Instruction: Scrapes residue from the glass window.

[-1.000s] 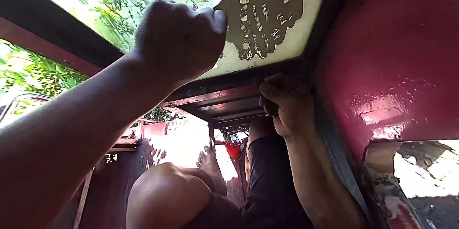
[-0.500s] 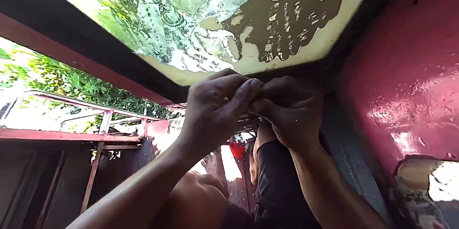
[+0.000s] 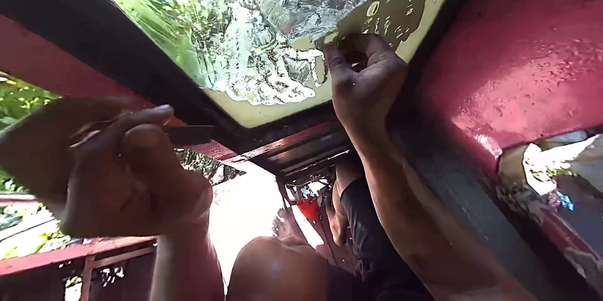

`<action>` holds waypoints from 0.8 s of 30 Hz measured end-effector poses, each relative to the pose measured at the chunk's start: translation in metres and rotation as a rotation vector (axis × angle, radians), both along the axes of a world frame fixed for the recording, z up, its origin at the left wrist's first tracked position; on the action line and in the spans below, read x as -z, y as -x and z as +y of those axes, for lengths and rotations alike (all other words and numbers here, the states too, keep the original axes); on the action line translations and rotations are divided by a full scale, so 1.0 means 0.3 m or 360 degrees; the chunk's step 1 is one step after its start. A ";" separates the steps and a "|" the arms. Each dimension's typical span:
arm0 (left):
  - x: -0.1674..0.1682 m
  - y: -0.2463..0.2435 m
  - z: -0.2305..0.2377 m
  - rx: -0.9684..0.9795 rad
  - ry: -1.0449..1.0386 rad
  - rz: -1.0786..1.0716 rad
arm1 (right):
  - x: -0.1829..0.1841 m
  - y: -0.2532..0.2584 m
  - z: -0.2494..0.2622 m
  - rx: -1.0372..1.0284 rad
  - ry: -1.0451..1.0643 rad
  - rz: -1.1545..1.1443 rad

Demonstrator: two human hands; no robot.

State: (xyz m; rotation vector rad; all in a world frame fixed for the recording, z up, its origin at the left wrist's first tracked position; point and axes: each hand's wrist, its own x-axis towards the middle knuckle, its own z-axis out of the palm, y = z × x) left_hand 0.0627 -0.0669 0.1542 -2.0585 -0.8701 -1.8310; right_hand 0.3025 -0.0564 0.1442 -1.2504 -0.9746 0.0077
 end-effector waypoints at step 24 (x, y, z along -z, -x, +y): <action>0.107 0.015 0.223 0.0707 0.0102 -0.0434 | -0.111 0.072 -0.035 -0.0458 0.0279 0.1146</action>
